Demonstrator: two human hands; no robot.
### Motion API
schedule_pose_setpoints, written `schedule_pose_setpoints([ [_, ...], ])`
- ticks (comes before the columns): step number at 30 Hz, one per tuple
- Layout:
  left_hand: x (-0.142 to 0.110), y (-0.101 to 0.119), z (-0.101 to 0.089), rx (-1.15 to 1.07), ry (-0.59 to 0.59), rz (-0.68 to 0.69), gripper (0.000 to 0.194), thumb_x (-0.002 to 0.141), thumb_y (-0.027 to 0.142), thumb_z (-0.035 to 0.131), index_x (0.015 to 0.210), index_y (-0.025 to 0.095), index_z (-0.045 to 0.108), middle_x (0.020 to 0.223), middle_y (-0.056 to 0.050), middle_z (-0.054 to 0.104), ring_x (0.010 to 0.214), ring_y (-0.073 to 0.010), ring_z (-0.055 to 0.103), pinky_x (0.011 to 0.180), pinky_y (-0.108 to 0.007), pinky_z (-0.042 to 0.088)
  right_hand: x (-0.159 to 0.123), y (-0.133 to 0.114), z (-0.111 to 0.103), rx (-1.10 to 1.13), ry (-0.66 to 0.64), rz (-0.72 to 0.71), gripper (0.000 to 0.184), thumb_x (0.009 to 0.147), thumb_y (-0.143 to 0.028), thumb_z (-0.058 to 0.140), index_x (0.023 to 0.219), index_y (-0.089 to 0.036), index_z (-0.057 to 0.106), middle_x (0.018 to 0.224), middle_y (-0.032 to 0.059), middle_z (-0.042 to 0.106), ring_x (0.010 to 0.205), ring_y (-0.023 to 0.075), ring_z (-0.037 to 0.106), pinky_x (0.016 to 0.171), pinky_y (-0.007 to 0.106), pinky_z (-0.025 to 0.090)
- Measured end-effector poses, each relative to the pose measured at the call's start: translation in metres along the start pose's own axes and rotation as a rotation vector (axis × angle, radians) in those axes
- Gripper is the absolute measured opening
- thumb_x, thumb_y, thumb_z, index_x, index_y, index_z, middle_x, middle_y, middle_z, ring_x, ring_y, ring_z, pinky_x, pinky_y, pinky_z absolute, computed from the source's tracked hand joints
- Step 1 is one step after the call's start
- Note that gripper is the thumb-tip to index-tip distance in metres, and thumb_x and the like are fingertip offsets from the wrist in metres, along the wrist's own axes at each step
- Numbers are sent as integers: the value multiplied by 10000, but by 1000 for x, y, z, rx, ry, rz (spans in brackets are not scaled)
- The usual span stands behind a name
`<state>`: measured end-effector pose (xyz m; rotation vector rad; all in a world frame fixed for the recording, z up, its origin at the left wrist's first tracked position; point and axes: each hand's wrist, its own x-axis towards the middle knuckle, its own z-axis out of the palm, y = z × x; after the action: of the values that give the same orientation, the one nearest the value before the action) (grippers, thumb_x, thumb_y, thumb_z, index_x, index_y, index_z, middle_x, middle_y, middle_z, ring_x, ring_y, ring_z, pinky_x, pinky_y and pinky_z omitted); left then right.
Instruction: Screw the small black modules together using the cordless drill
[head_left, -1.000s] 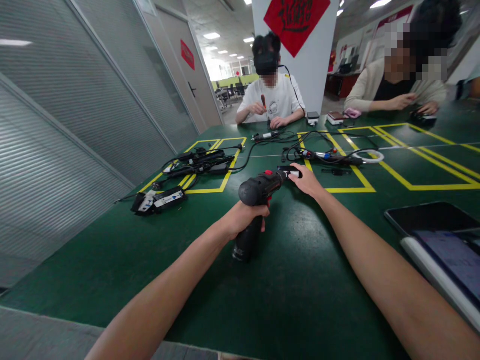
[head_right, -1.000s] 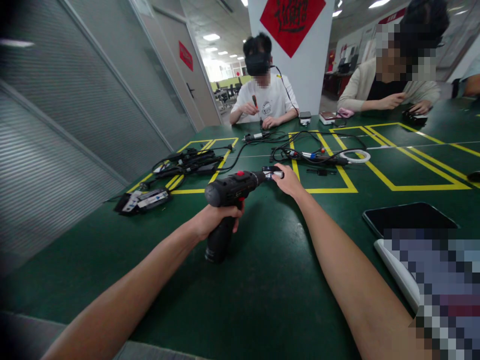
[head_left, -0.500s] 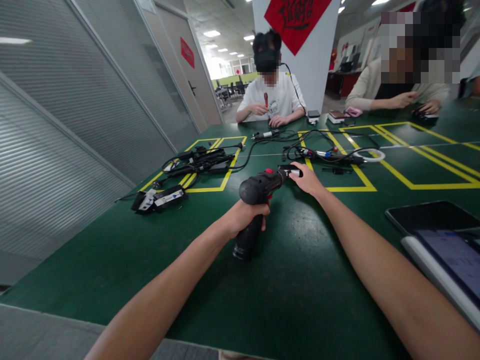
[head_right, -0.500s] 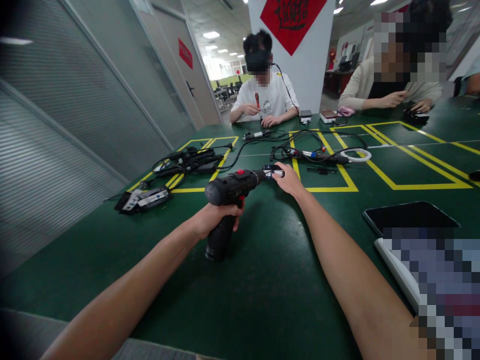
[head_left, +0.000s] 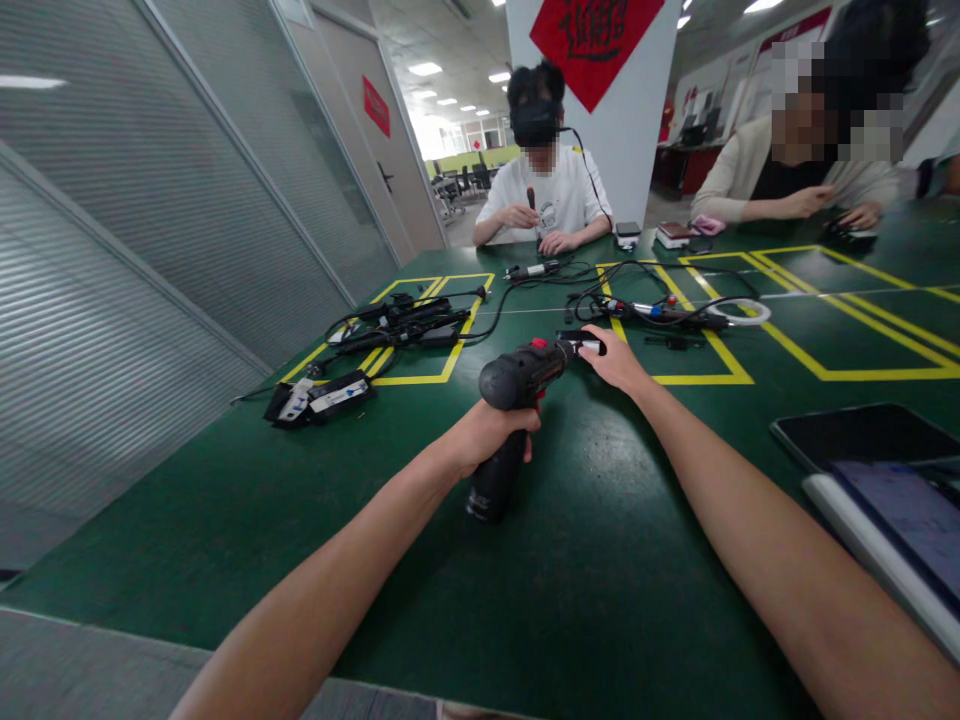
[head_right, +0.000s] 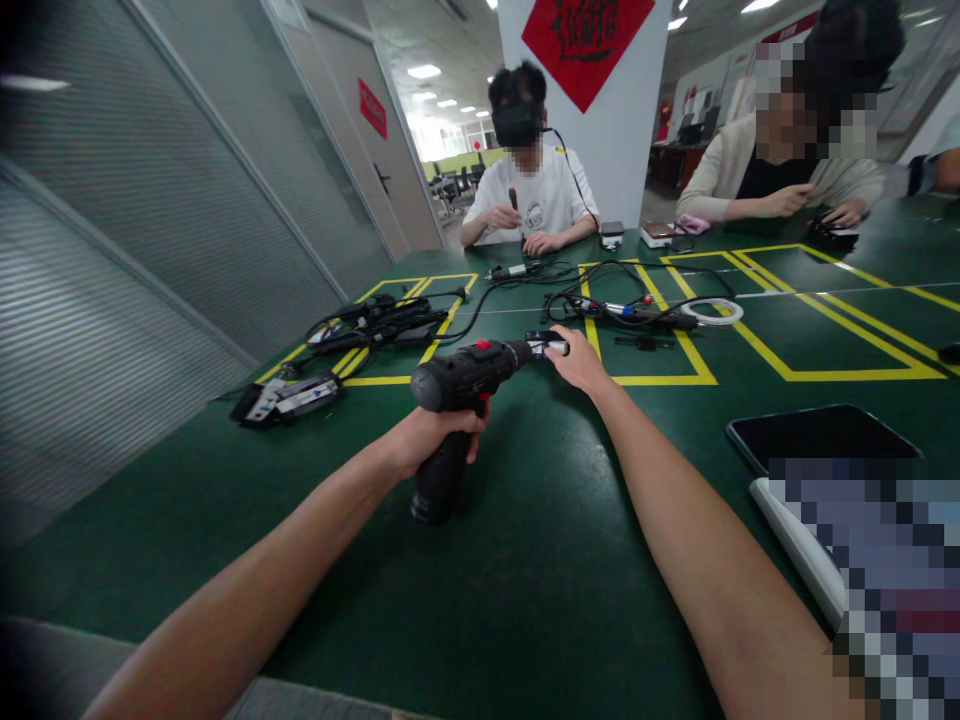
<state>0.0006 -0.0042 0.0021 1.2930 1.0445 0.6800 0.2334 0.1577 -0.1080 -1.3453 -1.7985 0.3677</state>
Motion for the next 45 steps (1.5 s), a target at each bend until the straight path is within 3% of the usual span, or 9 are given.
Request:
schedule_pose_setpoints([
  [45,1,-3,-2,-4,5,27,264,661,161,605,913,167,526,743,18,553,461,-116,570,430,-241,418,2,5,3,-12,5,-7,474,821,-324,597,1282,-217,593,1174,100,612,1064,258,607,964,413,472],
])
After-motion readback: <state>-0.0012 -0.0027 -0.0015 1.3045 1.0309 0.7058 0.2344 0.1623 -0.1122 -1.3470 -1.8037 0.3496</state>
